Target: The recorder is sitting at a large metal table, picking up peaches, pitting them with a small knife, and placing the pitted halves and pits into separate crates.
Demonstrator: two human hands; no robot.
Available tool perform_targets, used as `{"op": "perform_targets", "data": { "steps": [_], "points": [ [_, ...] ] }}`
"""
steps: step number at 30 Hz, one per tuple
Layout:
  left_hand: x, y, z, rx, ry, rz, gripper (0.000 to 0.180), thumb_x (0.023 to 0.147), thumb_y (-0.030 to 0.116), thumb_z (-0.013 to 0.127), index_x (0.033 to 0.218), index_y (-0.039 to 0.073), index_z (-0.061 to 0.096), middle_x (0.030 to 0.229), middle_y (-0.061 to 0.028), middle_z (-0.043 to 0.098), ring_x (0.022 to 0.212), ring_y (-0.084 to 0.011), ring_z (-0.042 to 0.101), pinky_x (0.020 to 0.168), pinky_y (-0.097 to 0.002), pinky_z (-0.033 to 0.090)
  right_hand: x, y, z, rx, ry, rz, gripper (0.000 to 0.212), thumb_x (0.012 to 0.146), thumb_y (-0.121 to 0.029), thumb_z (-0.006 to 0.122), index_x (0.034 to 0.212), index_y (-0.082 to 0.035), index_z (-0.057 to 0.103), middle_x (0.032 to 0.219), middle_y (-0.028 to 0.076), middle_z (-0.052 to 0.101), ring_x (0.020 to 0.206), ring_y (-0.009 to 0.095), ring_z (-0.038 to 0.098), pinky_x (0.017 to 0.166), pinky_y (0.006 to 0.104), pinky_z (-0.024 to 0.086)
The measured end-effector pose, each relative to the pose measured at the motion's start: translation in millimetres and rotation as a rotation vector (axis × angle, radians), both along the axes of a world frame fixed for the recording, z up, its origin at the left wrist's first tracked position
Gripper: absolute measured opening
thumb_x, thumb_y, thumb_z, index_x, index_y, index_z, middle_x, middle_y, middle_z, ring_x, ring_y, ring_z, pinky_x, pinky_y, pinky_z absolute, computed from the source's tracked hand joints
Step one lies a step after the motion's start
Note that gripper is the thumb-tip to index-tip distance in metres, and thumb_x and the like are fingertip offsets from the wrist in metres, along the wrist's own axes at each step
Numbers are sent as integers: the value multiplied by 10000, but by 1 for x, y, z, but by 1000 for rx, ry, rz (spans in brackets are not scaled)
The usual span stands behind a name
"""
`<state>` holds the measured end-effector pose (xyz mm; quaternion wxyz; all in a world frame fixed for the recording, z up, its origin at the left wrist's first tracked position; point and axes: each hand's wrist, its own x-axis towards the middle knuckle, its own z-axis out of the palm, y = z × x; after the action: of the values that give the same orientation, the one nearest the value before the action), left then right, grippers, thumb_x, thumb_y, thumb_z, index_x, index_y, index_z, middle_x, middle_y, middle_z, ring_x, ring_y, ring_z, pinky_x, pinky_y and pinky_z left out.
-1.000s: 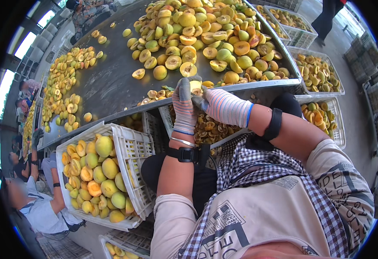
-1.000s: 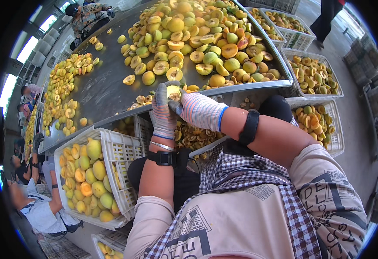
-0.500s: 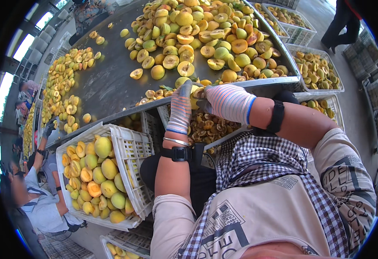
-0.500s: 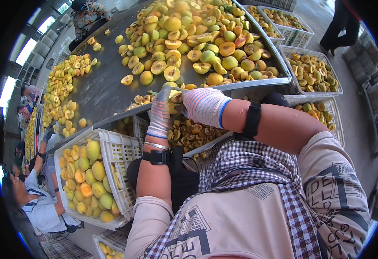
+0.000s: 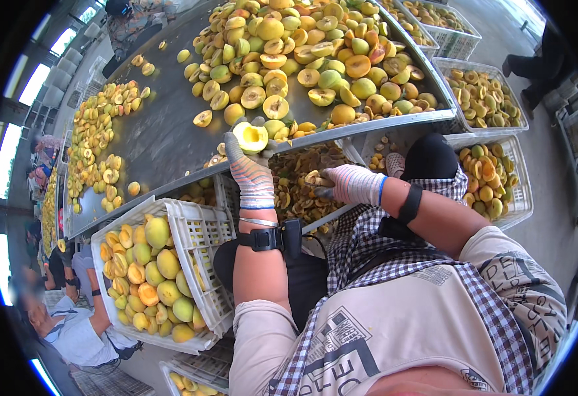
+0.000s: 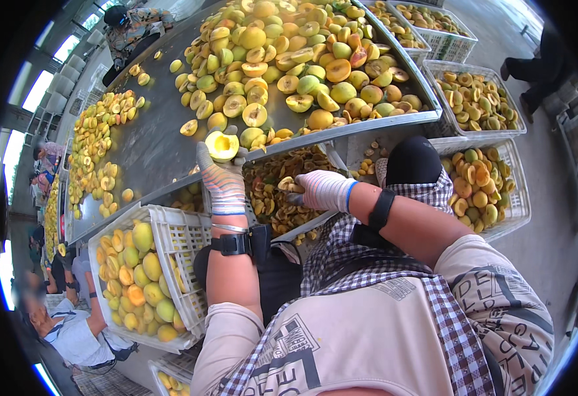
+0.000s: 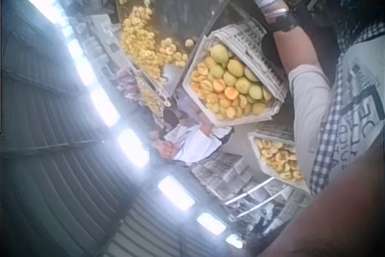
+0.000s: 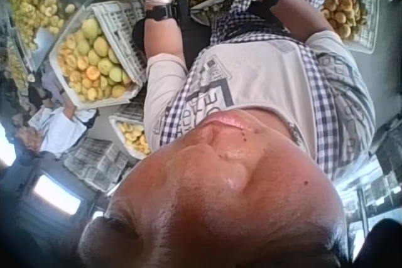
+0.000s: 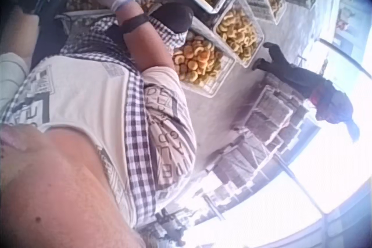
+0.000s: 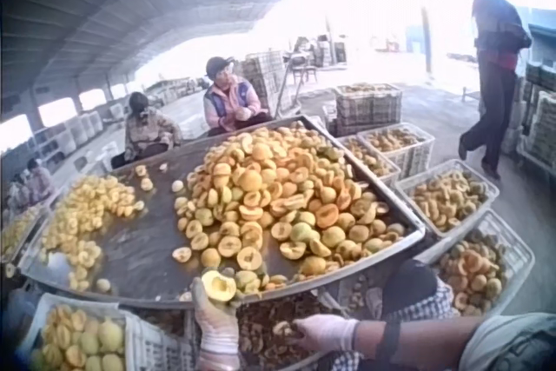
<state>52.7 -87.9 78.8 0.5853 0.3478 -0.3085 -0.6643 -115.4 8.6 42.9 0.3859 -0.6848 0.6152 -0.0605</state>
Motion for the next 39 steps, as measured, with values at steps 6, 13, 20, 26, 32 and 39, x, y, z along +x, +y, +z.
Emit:
{"op": "perform_targets", "data": {
  "steps": [6,13,20,26,32,39],
  "points": [
    [-49,11,-4,-71,-15,215,397,890,379,555,1197,156,440,1153,-73,507,1014,-240,548,797,-353,540,-3,10,-19,78,6,-10,435,847,-377,567,1066,-1,587,968,209,637,932,358,604,818,407,474],
    [-166,104,58,-820,-492,-471,655,836,349,629,1365,81,351,1386,-158,372,1269,-336,381,1029,-400,345,-30,4,-92,-450,-513,198,334,905,-240,487,1186,-66,537,1117,159,599,1022,261,570,903,326,438],
    [-88,51,22,-888,-1495,-261,450,803,313,636,1146,41,533,1115,-205,548,1016,-369,540,898,-414,440,-57,4,51,-237,-70,5,364,770,-192,635,1106,-74,559,924,160,635,828,339,627,708,396,513],
    [-35,26,-18,-597,-1120,-539,247,908,187,539,1110,56,594,976,-185,639,920,-328,609,836,-345,462,-40,-4,68,-311,297,33,238,730,-100,612,948,-4,626,881,163,635,804,345,642,663,420,531],
    [-29,38,-15,-973,-1140,-237,210,867,106,539,1068,72,589,992,-156,641,931,-359,594,820,-395,472,-27,-20,62,-92,234,118,217,758,-146,599,925,-14,642,816,165,652,758,305,645,647,388,518],
    [-6,35,17,-950,-892,-224,430,919,406,475,879,44,704,1168,-150,579,1152,-322,490,1014,-408,334,-60,-47,63,-54,-288,-245,355,830,-308,644,1032,-22,586,794,95,630,700,179,621,619,325,495]
  ]
}}
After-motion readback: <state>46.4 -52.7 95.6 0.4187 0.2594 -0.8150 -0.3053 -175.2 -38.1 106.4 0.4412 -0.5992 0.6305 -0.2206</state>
